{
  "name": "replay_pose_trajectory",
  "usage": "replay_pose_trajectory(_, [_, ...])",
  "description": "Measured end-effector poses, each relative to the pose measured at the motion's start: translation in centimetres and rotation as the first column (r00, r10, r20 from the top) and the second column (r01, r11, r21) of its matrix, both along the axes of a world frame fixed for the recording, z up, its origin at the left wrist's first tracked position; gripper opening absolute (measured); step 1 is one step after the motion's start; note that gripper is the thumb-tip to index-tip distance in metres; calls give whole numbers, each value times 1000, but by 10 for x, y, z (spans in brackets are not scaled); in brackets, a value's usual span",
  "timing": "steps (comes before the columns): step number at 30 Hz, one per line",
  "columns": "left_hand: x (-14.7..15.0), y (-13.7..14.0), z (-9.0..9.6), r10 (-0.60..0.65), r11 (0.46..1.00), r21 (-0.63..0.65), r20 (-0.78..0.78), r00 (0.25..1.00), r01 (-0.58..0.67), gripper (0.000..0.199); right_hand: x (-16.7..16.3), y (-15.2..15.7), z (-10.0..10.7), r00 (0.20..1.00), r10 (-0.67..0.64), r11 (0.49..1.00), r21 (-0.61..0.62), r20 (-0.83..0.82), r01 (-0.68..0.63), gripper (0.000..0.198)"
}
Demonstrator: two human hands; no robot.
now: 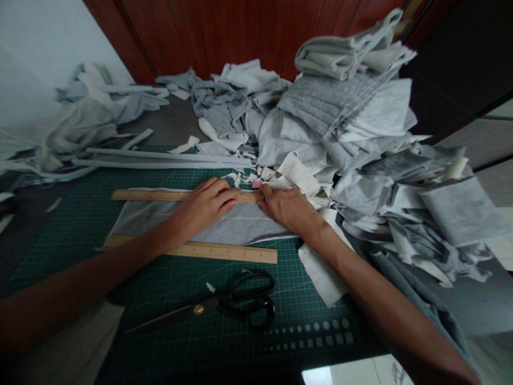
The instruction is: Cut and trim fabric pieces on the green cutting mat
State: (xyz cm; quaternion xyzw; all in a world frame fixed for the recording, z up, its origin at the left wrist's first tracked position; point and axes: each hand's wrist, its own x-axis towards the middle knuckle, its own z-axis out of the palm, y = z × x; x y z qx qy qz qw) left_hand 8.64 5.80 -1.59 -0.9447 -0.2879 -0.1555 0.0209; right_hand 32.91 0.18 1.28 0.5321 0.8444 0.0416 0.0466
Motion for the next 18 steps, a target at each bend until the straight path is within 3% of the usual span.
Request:
replay_pose_trajectory(11, [-1, -3, 9, -58, 991, 113, -81, 995, 67, 24, 20, 12, -8, 974, 48, 999, 29, -223, -42, 41])
replay_pose_trajectory(18, [-2, -4, 8, 23, 991, 132, -157, 987, -2, 24, 22, 12, -10, 959, 41, 999, 19, -280, -37, 43])
